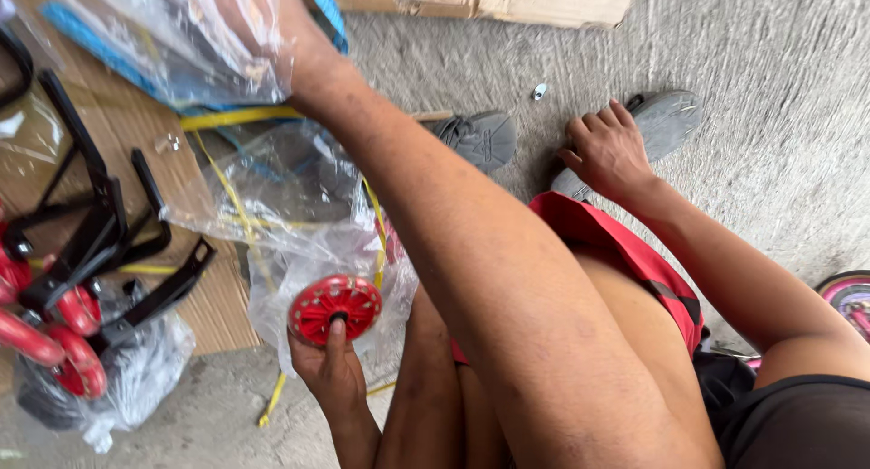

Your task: The person assembles red plastic wheels by inserting metal axles and attaching black metal brackets. They handle multiple wheels, inserting hardware and securing the brackets to the wheel hubs while sitting on the floor.

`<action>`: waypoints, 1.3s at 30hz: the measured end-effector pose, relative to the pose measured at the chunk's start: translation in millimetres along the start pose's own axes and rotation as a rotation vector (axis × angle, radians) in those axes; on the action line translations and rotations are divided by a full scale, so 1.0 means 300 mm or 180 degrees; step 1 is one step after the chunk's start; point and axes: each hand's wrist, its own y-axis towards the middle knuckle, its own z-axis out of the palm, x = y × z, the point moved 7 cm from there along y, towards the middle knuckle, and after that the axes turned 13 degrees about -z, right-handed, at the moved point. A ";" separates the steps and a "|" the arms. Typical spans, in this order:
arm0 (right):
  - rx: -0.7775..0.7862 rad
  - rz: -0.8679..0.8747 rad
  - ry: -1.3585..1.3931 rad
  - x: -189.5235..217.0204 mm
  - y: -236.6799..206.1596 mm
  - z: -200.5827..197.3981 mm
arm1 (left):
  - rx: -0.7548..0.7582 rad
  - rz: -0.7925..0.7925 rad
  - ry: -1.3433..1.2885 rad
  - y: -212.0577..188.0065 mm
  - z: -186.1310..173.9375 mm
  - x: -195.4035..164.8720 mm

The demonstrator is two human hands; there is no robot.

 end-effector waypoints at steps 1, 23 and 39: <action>0.0188 0.0028 -0.0062 0.006 0.017 0.009 | 0.0029 0.0033 -0.0002 -0.001 -0.001 -0.005; 0.2858 0.0990 0.1607 -0.170 -0.197 0.198 | -0.0023 0.0032 0.0104 0.002 -0.055 0.012; 0.1333 0.1735 0.1921 -0.437 -0.536 0.365 | 0.0751 0.0401 0.1596 0.273 1.235 -0.509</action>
